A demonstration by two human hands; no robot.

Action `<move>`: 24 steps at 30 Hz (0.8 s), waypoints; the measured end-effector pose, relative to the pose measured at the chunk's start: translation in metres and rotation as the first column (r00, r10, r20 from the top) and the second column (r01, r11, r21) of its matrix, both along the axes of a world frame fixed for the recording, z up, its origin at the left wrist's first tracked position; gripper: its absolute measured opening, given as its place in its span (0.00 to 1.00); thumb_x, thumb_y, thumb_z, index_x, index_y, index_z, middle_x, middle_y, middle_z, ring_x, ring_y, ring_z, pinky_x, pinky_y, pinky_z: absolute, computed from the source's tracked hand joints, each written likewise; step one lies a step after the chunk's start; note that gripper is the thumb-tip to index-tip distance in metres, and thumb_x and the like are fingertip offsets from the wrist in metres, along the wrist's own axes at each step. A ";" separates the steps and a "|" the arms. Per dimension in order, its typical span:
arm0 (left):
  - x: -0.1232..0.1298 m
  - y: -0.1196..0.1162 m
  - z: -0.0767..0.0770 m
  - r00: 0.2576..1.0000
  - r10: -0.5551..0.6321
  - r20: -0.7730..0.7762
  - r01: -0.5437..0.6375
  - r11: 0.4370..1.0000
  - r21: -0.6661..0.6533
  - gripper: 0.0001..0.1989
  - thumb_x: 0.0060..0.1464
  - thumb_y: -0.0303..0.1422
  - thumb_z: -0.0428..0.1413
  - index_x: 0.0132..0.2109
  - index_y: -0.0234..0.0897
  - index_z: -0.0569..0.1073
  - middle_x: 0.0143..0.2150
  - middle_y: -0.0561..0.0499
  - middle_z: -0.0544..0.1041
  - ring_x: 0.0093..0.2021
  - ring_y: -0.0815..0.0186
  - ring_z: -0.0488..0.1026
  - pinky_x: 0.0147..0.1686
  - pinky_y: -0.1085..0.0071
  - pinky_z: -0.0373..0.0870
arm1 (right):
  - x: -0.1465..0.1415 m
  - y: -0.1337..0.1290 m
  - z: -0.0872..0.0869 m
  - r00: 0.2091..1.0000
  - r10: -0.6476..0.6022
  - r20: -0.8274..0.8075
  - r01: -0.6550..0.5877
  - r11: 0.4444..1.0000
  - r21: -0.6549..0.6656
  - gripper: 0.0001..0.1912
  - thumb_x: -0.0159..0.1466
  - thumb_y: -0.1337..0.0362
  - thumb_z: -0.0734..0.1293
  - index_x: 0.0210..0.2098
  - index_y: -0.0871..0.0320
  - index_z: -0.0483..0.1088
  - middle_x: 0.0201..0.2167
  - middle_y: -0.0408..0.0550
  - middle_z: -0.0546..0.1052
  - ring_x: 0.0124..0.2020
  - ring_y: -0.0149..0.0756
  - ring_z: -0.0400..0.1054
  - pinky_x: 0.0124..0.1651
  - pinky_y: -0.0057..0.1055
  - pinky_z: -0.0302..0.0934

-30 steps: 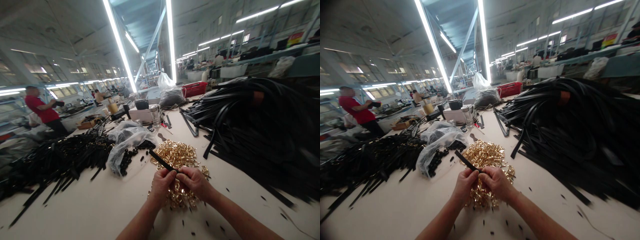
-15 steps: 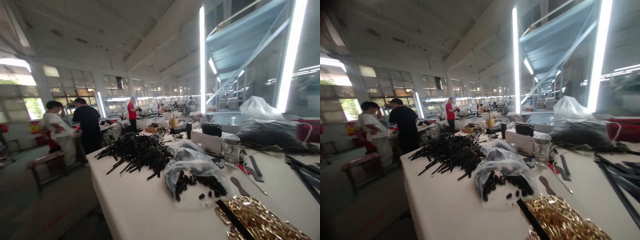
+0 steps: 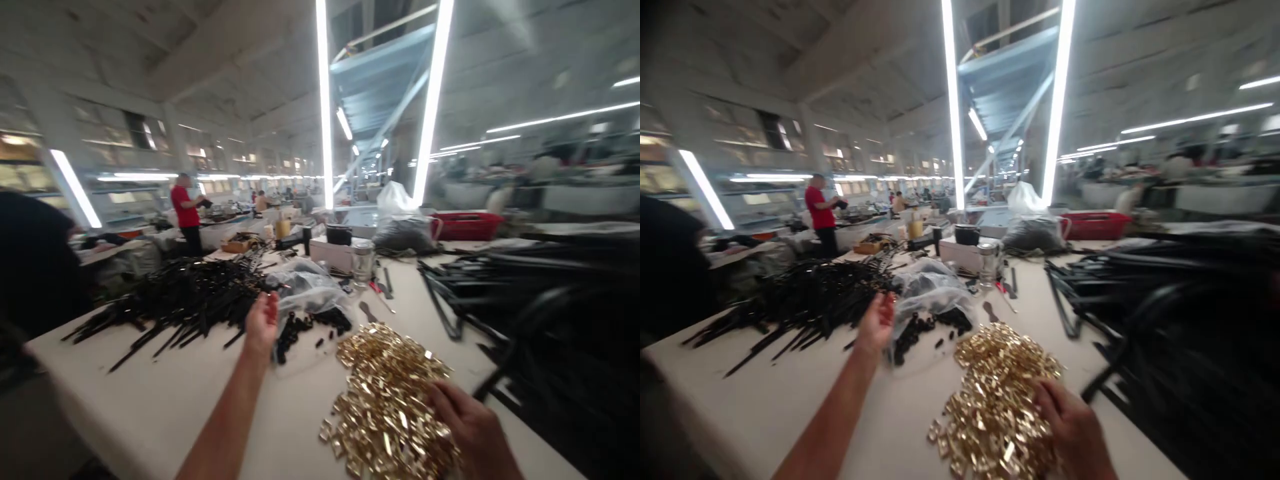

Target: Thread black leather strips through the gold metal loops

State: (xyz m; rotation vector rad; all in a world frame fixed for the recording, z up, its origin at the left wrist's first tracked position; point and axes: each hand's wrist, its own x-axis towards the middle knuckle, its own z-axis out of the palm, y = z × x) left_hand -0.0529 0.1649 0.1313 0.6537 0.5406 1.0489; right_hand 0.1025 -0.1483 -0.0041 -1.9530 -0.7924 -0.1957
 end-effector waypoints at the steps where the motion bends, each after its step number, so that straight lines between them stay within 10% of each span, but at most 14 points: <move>1: -0.001 0.011 0.007 0.999 0.037 0.026 -0.037 0.999 -0.018 0.13 0.61 0.33 0.54 0.28 0.35 0.66 0.22 0.58 0.72 0.22 0.79 0.70 0.24 0.88 0.67 | -0.004 -0.002 -0.001 0.999 0.032 -0.029 -0.033 0.999 -0.034 0.22 0.66 0.44 0.58 0.37 0.54 0.73 0.25 0.47 0.77 0.25 0.40 0.71 0.30 0.31 0.64; 4: 0.007 0.009 0.003 0.996 0.033 0.088 -0.030 0.999 -0.030 0.08 0.63 0.28 0.49 0.35 0.36 0.69 0.29 0.56 0.76 0.28 0.78 0.75 0.27 0.87 0.71 | -0.008 0.001 -0.002 0.998 0.061 -0.003 -0.061 0.996 -0.060 0.22 0.69 0.49 0.56 0.32 0.57 0.72 0.24 0.47 0.75 0.26 0.39 0.69 0.31 0.31 0.62; 8: 0.023 -0.072 -0.047 0.961 -0.276 -0.024 0.277 0.949 0.153 0.16 0.51 0.28 0.61 0.48 0.39 0.73 0.40 0.51 0.79 0.30 0.70 0.77 0.24 0.80 0.73 | -0.008 0.003 -0.001 1.000 -0.008 0.023 0.011 0.994 -0.113 0.20 0.70 0.54 0.57 0.32 0.58 0.73 0.24 0.45 0.75 0.26 0.35 0.69 0.32 0.27 0.61; 13: 0.037 -0.164 -0.122 0.886 -0.331 -0.324 0.463 0.627 0.626 0.22 0.51 0.39 0.62 0.53 0.40 0.72 0.42 0.47 0.79 0.30 0.67 0.75 0.28 0.74 0.75 | -0.010 -0.003 0.002 0.991 -0.104 0.087 0.119 0.974 -0.192 0.14 0.70 0.62 0.57 0.40 0.56 0.73 0.33 0.45 0.78 0.34 0.35 0.73 0.39 0.25 0.63; 17: 0.039 -0.161 -0.155 0.875 -0.283 -0.392 0.479 0.396 0.783 0.18 0.55 0.41 0.58 0.52 0.41 0.74 0.40 0.48 0.79 0.29 0.67 0.74 0.30 0.72 0.75 | 0.001 -0.010 0.009 0.962 -0.217 0.166 0.260 0.913 -0.315 0.19 0.67 0.73 0.54 0.51 0.55 0.70 0.50 0.48 0.75 0.49 0.35 0.70 0.51 0.24 0.60; 24: 0.040 -0.138 -0.155 0.839 -0.271 -0.472 0.544 0.368 0.754 0.17 0.57 0.39 0.57 0.53 0.43 0.72 0.39 0.51 0.79 0.30 0.66 0.77 0.28 0.73 0.76 | 0.038 -0.073 0.015 0.872 -0.409 0.267 0.480 0.616 -0.624 0.10 0.59 0.74 0.65 0.39 0.63 0.75 0.39 0.58 0.76 0.42 0.46 0.71 0.47 0.35 0.61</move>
